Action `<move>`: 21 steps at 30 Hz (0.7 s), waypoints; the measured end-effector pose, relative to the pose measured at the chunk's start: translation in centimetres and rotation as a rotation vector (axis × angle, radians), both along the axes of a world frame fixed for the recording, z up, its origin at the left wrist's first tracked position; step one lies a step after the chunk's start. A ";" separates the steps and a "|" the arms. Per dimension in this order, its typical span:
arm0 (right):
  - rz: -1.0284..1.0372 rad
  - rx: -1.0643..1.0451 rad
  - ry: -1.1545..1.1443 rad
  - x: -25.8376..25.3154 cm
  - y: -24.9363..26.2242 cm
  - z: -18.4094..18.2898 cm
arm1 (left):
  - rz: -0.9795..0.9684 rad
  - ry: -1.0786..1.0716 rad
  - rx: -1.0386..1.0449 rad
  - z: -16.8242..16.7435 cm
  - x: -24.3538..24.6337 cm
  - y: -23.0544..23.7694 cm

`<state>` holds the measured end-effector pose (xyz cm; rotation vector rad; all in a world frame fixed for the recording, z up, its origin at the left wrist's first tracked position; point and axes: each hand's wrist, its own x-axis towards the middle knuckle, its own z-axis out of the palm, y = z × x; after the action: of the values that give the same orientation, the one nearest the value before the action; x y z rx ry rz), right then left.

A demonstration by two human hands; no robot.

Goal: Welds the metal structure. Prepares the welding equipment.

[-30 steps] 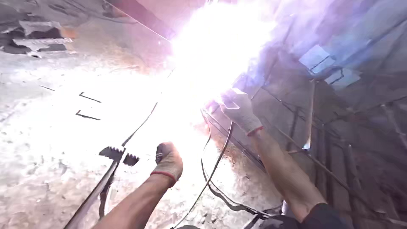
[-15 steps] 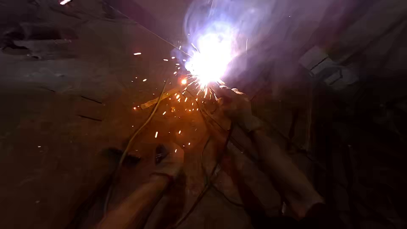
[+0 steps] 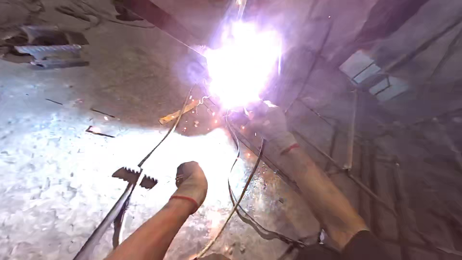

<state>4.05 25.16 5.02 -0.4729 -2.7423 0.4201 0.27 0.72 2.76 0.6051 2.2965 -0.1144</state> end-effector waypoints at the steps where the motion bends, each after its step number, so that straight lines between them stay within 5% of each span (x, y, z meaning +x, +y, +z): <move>1: -0.022 0.004 -0.068 0.2 -0.2 0.4 | 0.028 -0.009 0.011 -0.2 0.0 0.0; 3: -0.093 -0.103 -0.274 0.9 -0.8 1.3 | -0.009 -0.003 -0.012 -0.7 0.0 0.0; 9: -0.039 0.002 -0.013 -0.4 0.4 -0.1 | -0.259 0.042 -0.007 -2.0 -0.1 0.1; 14: -0.023 0.106 -0.018 -1.0 0.7 -0.5 | -0.093 -0.075 0.209 -0.9 -0.3 -1.7; 17: -0.014 -0.092 0.128 -0.3 1.2 0.2 | -0.167 -0.020 0.056 -1.0 -0.3 -1.0; 21: 0.010 -0.699 0.425 4.0 0.6 4.3 | -0.282 -0.009 0.062 -2.2 -0.1 -2.0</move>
<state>8.02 25.78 9.34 -0.4594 -2.1316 1.3244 0.14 -1.30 0.53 0.9569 2.2007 -0.1748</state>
